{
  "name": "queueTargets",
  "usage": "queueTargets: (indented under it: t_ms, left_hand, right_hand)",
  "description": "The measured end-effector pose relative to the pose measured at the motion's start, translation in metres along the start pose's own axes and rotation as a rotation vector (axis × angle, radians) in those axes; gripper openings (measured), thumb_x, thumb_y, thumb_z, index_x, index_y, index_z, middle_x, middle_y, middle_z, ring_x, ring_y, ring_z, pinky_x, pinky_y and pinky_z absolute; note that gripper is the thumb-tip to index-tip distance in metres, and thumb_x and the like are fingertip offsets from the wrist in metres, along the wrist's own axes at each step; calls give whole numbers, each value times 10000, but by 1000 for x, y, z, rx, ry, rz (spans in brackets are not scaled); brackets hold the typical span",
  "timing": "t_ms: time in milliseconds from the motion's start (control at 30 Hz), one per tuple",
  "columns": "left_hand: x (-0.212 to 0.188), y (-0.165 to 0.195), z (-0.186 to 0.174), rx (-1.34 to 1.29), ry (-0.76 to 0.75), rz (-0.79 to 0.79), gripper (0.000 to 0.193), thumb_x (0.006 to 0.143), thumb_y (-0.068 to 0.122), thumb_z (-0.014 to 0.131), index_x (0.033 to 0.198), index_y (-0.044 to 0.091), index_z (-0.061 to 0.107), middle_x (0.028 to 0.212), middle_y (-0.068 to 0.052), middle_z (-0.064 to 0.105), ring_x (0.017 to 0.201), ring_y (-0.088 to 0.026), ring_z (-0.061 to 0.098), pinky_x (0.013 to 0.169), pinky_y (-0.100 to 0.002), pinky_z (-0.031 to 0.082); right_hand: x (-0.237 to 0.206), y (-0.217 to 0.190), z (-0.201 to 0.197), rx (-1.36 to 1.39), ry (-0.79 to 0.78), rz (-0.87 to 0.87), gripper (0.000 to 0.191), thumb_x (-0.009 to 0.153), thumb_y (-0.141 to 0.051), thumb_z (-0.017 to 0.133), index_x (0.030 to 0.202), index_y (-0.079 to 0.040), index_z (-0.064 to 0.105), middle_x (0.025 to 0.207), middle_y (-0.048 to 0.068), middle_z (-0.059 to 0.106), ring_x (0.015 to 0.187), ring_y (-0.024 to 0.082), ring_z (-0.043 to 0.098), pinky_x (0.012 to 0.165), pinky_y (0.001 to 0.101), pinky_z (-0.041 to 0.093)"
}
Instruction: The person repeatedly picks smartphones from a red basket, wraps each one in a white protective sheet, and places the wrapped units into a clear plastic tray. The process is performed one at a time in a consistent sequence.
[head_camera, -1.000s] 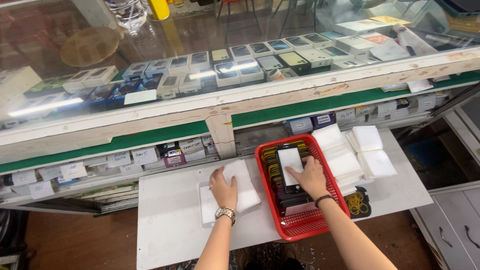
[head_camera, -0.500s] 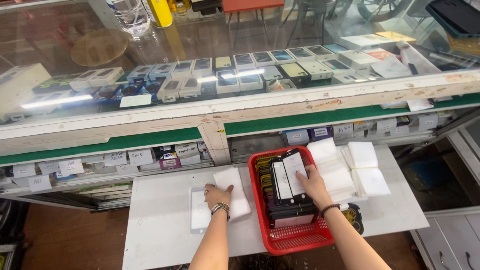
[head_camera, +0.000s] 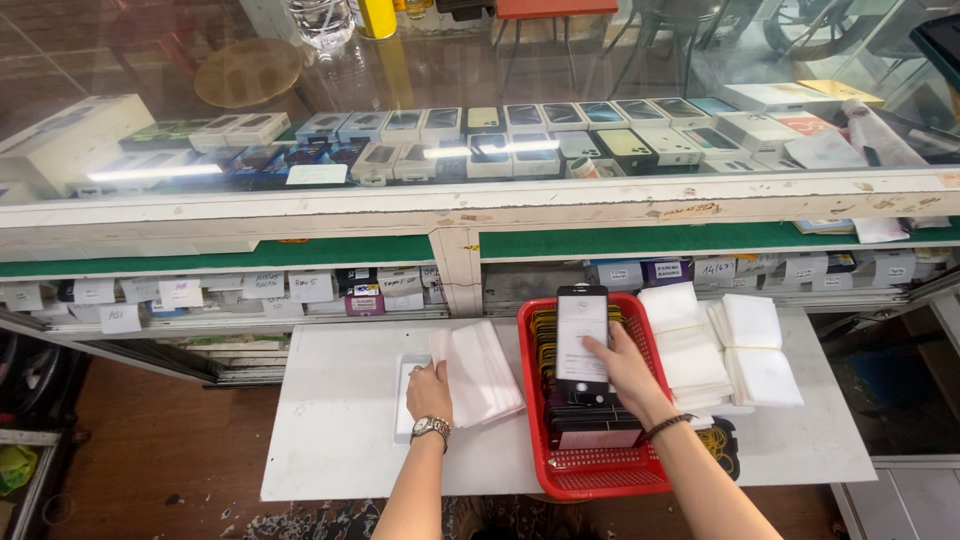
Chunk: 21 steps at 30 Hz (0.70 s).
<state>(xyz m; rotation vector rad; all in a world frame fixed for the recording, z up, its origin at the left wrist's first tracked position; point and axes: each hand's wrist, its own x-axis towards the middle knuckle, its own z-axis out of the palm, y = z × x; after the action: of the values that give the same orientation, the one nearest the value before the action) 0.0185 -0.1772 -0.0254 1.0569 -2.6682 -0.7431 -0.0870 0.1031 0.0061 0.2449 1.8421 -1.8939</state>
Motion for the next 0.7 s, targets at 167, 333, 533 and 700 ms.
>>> queueTargets:
  t_ms: [167,333,533,700]
  left_hand:
    - [2,-11,-13,-454,-147,-87,316,1038,295,597,1115,26,744,1000,-216,768,847,-352,712,816,-424,560]
    - [11,-17,-34,-1295,-524,-355,320,946,237,654,1151,-6,692,1075,-93,761,888,-164,736,764,-328,592]
    - [27,-35,-57,-1096,-473,-107,314,942,265,727,1052,-25,777,924,-47,764,762,-89,639,658,-267,509]
    - [16,-45,-57,-930,-463,131,246,863,210,800,964,-14,809,820,-45,782,687,-79,652,618,-256,511]
  right_hand:
    - [-9,17,72,189,-187,44,487,949,-109,606,1404,-12,462,1291,163,652,1132,230,657,974,362,547]
    - [-26,37,126,174,-298,-1,490,957,-88,594,1422,10,473,1339,142,639,1219,215,607,1048,363,494]
    - [-49,36,139,64,-180,-8,497,954,-78,586,1430,-39,448,1358,123,633,1229,205,619,1058,351,507]
    - [-40,4,135,602,-125,-307,381,981,-45,566,1352,-31,476,1347,121,606,1228,237,601,1037,411,508]
